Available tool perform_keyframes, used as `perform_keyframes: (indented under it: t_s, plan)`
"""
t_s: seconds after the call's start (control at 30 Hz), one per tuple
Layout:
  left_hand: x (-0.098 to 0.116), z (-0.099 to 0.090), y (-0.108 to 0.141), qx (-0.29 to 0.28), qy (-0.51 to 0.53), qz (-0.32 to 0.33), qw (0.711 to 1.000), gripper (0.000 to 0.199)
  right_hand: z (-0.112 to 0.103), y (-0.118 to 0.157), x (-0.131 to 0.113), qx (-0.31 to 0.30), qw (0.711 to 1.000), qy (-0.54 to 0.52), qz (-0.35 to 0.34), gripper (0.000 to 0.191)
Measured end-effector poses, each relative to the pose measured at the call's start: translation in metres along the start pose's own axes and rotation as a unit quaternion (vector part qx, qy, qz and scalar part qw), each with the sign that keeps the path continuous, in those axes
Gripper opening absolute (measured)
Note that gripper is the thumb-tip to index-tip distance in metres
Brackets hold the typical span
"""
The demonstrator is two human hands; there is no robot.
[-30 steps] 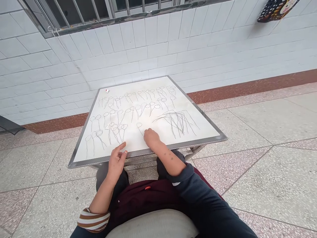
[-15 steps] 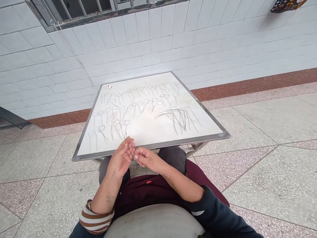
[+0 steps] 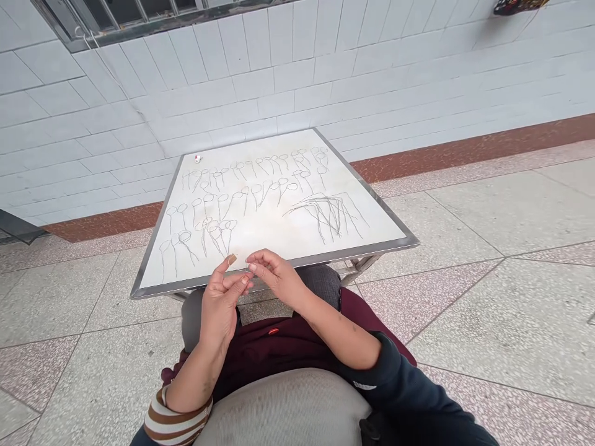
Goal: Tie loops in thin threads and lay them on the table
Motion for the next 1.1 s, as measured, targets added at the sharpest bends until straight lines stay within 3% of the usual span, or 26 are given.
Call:
perform_keyframes:
  t_s: [0.23,0.4,0.53,0.7,0.8,1.1]
  plan:
    - [-0.002,0.006,0.017,-0.056,-0.06,-0.002,0.997,0.061,-0.002,0.007,-0.01,0.056,0.998,0.006,0.008,0.019]
    - [0.003,0.008,0.021,-0.044,-0.052,0.033,0.997,0.058,-0.003,0.015,-0.017,0.124,0.98,0.145,-0.053,0.012]
    - [0.004,0.007,0.02,-0.004,-0.031,0.055,0.998,0.048,0.002,0.019,-0.021,0.119,0.958,0.237,-0.111,0.011]
    - [0.004,0.003,0.018,-0.006,0.003,0.063,0.998,0.037,0.004,0.018,-0.016,0.043,0.993,0.105,-0.015,0.018]
    - [0.006,0.003,0.019,-0.027,0.011,0.068,0.997,0.035,0.005,0.017,-0.015,0.031,0.998,0.039,0.027,0.021]
    - [0.012,0.004,0.023,-0.068,0.027,0.075,0.994,0.035,0.008,0.016,-0.02,0.008,1.0,0.008,-0.005,0.021]
Point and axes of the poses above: each hand's wrist, its own y-axis away from the middle knuckle, its own z-axis out of the palm, x = y × z, the point moved 4 cm from there along -y, towards the middle knuckle, and after that the axes turned 8 degrees about -y, right-handed, at the moved point
